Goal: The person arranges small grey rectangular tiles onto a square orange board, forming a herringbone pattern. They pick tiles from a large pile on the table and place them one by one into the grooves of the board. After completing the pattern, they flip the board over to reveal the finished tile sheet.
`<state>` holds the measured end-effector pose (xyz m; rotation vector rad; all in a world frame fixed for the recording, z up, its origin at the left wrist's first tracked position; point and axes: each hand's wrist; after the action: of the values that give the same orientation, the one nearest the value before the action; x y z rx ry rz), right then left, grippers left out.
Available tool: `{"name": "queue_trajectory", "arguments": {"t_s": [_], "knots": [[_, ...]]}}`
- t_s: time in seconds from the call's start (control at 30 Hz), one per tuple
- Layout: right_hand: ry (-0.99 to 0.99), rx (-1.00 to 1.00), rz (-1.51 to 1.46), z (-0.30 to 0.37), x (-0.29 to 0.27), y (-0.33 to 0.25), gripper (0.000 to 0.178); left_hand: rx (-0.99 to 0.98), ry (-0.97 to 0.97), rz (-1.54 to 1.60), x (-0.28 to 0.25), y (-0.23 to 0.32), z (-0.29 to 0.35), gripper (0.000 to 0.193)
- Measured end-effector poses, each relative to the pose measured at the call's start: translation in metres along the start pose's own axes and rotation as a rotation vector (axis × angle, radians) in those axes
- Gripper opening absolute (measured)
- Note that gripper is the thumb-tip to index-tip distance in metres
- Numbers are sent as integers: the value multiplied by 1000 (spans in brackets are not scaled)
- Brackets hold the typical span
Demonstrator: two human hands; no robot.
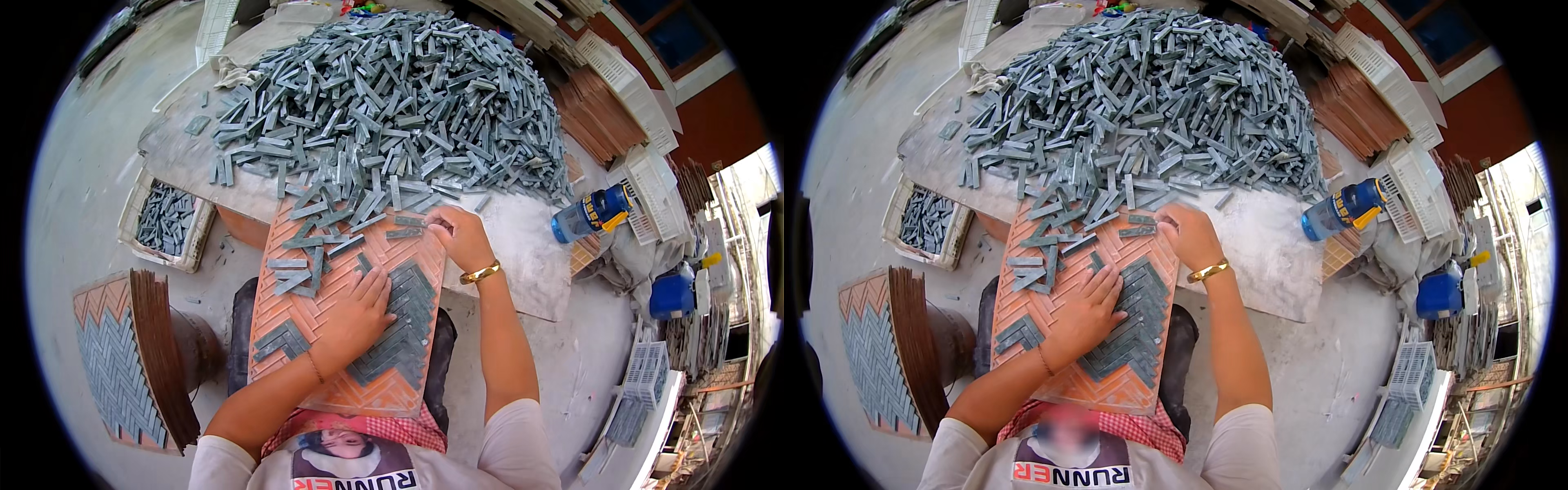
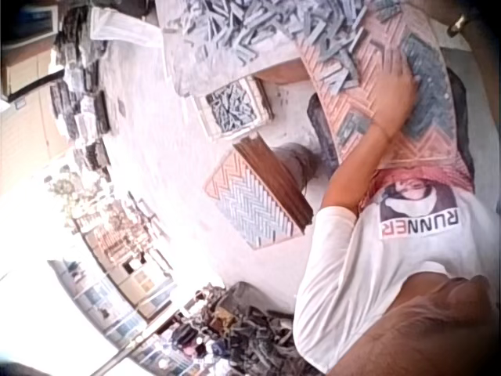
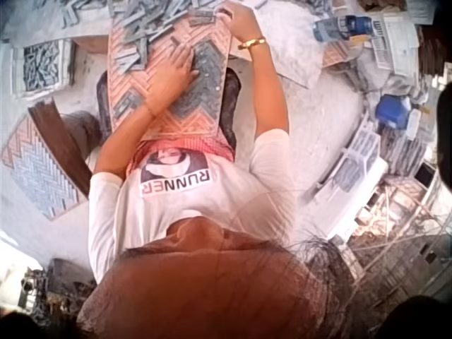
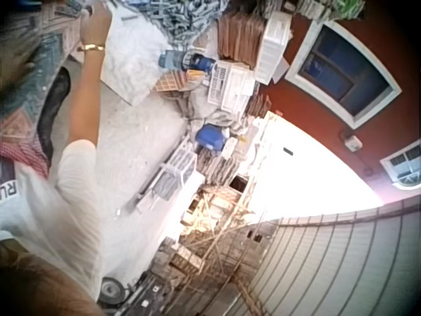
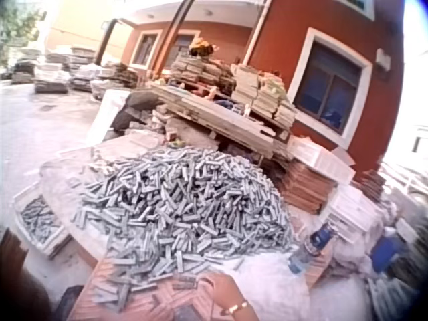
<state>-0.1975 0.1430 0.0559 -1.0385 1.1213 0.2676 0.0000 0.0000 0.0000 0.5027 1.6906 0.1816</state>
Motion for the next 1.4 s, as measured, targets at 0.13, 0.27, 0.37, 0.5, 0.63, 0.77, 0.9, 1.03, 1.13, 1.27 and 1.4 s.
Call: {"name": "queue_trajectory", "arguments": {"t_s": [0.13, 0.27, 0.37, 0.5, 0.63, 0.77, 0.9, 1.03, 1.13, 1.27, 1.4], "knots": [[91, -93, 102, -8, 23, 0, 29, -20, -67, -78, -2, -2, -6, 56], [193, -183, 340, -13, 37, 0, 26, -45, 26, -42, -6, 7, -15, 60], [249, -220, 427, -15, 44, 1, 20, 14, -11, -2, -8, 11, -21, 63], [278, -153, 355, -6, 42, -2, 15, -15, -51, -10, 10, 10, -12, 65], [225, 61, 40, 19, 34, 1, 19, -14, -78, -17, 5, 15, -5, 65], [156, 249, -212, 47, 35, -11, 21, -52, -93, -5, 5, 19, 3, 65], [210, 247, -204, 61, 48, -8, 21, -26, -36, 4, 3, 18, -15, 64], [208, 242, -216, 63, 49, -12, 19, 1, -14, 11, 5, 14, -27, 65], [187, 240, -191, 65, 48, -13, 18, 4, -36, 6, 8, 11, -28, 65], [285, 168, 14, 65, 54, -11, 18, -20, -53, 34, 6, 14, -34, 65], [202, 263, -7, 58, 46, -15, 18, 11, 2, 29, 2, 18, -49, 66]]}}
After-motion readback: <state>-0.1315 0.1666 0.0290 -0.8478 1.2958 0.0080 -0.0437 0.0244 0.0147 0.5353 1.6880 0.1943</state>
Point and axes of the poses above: each hand's wrist, its own z-axis away from the middle knuckle, its own x-axis out of the palm, y = z × x, and after that the axes turned 7 degrees about -y, right-handed
